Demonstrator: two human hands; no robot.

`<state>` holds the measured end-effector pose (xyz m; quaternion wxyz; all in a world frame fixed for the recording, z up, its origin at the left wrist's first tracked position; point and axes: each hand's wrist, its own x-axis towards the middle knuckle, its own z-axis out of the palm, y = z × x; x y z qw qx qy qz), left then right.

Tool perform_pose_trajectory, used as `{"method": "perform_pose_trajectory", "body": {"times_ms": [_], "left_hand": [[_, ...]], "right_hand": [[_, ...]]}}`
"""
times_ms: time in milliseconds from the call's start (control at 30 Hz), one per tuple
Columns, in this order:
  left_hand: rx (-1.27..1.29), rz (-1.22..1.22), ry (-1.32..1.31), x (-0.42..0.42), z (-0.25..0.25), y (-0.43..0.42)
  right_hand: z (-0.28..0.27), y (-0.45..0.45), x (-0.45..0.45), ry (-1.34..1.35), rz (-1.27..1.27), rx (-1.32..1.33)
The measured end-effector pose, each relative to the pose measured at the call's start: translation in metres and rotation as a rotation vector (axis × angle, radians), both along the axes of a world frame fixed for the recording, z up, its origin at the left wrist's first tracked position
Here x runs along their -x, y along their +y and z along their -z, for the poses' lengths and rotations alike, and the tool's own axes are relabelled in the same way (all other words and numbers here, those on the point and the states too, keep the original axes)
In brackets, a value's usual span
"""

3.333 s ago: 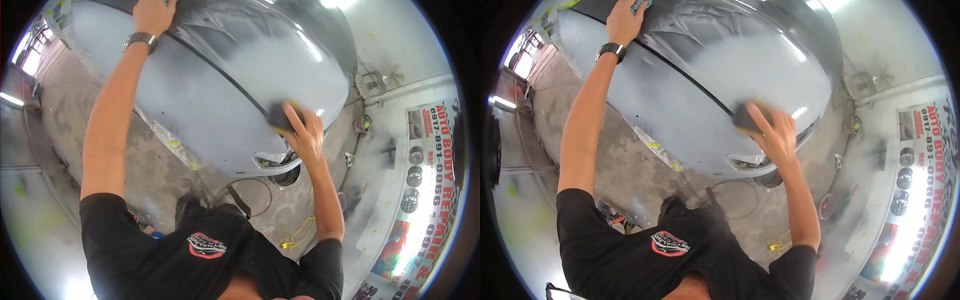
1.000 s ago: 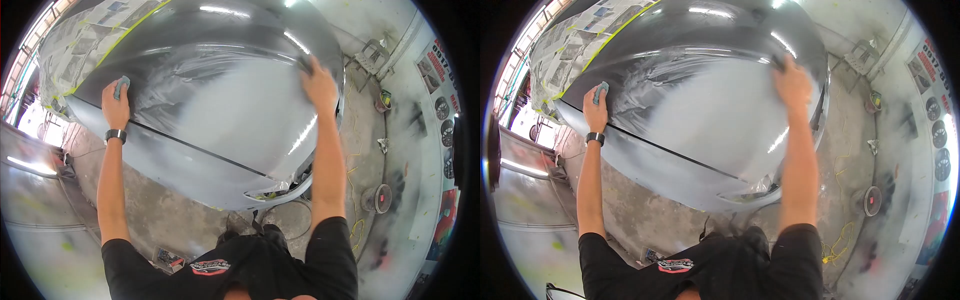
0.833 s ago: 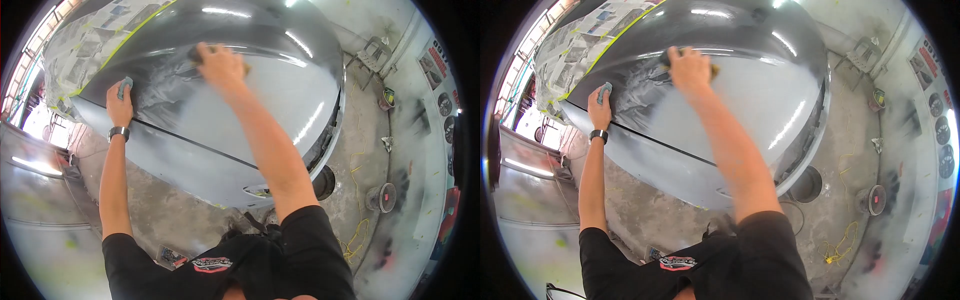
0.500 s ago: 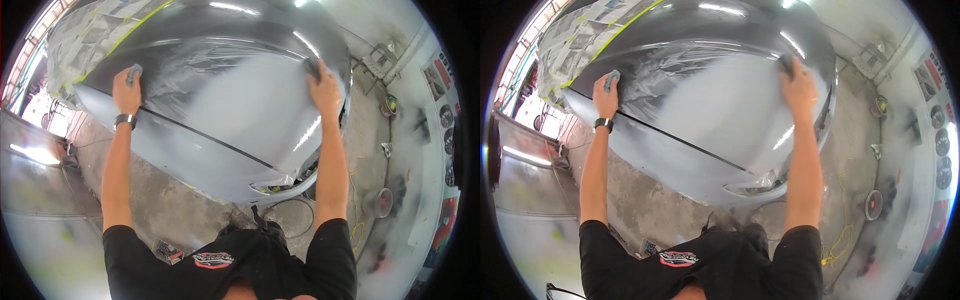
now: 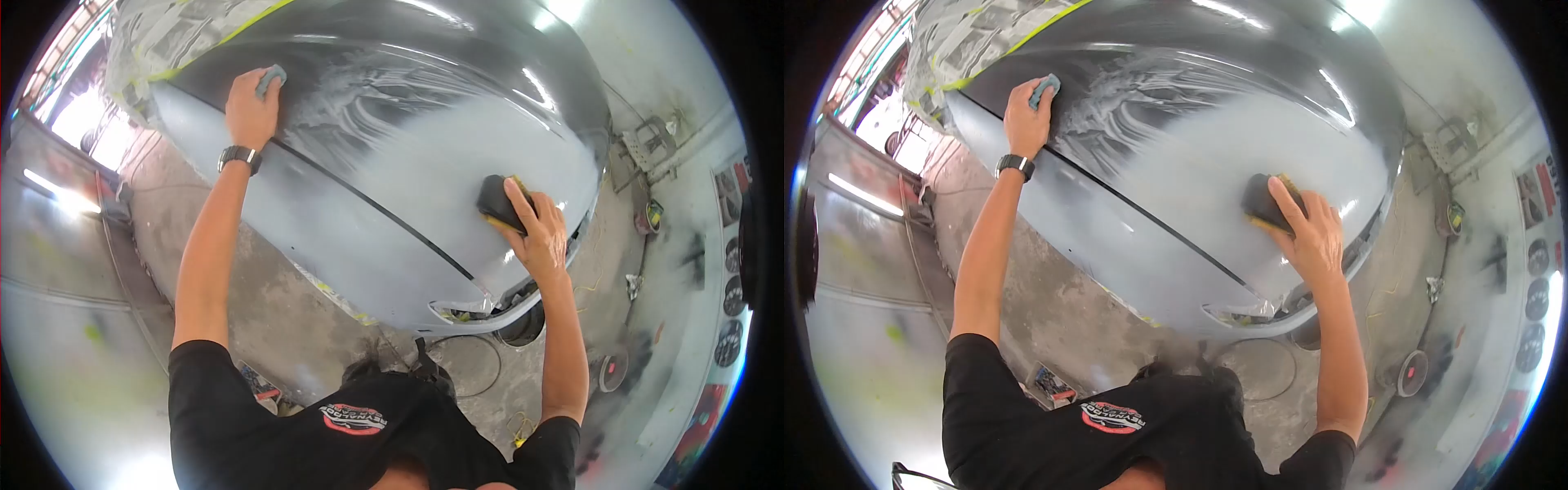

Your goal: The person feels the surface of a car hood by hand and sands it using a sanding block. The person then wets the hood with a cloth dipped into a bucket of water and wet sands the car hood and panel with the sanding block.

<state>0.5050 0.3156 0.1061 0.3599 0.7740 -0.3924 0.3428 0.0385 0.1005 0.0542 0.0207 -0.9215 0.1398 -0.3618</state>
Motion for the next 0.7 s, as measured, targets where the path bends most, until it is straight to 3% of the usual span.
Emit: {"method": "perform_pose_trajectory", "body": {"times_ms": [233, 333, 533, 633, 700], "left_hand": [[0.037, 0.005, 0.067, 0.007, 0.001, 0.001], [0.048, 0.025, 0.036, 0.002, 0.005, 0.003], [0.049, 0.016, 0.057, 0.004, -0.001, -0.001], [0.027, 0.008, 0.048, 0.006, 0.003, -0.002], [0.029, 0.014, 0.027, 0.002, 0.000, 0.000]], "right_hand": [[-0.071, 0.005, -0.246, 0.124, -0.151, 0.077], [-0.063, -0.003, -0.220, 0.052, -0.230, 0.102], [-0.007, -0.043, 0.001, 0.013, -0.036, -0.056], [-0.033, -0.038, -0.054, 0.042, -0.022, -0.033], [-0.059, -0.029, -0.142, 0.066, -0.074, 0.051]]}}
